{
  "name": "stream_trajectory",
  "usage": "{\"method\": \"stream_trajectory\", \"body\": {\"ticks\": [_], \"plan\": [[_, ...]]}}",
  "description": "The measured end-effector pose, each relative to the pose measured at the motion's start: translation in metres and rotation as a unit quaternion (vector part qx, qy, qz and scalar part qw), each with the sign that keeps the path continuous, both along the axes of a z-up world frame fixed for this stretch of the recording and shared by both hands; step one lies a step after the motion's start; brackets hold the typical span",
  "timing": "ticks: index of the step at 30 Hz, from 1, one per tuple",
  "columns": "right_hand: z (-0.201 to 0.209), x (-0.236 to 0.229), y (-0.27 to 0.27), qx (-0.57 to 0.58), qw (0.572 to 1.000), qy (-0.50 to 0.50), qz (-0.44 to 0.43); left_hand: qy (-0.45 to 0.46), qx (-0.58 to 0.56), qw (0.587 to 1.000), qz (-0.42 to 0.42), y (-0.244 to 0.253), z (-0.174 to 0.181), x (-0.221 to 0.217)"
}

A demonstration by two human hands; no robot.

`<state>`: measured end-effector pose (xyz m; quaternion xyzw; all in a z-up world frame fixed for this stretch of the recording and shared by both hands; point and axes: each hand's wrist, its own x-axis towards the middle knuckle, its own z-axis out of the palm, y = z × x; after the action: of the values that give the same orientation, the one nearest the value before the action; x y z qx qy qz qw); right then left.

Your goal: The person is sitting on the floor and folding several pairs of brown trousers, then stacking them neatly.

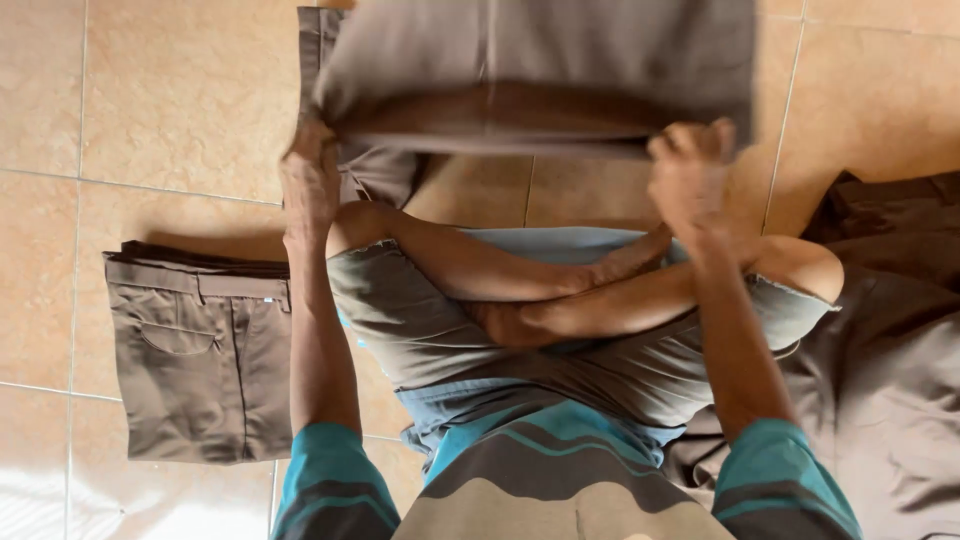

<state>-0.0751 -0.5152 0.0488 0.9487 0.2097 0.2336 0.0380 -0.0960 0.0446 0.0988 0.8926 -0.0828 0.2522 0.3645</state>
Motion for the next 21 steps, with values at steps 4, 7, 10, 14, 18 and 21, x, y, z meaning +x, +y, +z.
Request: {"method": "stream_trajectory", "body": {"ticks": [4,7,10,14,18,21], "plan": [[-0.075,-0.008,0.015,-0.042,0.935,0.349,-0.056,0.253,0.203,0.939,0.116,0.016,-0.093,0.002],[-0.065,-0.006,0.024,0.021,0.914,0.402,-0.059,0.221,0.27,0.93,0.119,-0.044,-0.086,0.015],[-0.058,-0.004,0.022,0.06,0.916,0.393,-0.042,0.304,0.225,0.925,0.029,-0.1,-0.085,0.028],[-0.092,-0.001,0.009,0.176,0.902,0.385,-0.089,0.474,0.283,0.832,-0.051,-0.102,-0.143,0.043],[-0.069,0.004,0.01,0.16,0.906,0.29,-0.262,0.483,0.24,0.84,-0.061,-0.092,-0.138,0.055],[-0.072,0.014,-0.005,0.193,0.818,0.383,-0.383,0.474,0.268,0.837,-0.047,-0.096,-0.137,0.046]]}}
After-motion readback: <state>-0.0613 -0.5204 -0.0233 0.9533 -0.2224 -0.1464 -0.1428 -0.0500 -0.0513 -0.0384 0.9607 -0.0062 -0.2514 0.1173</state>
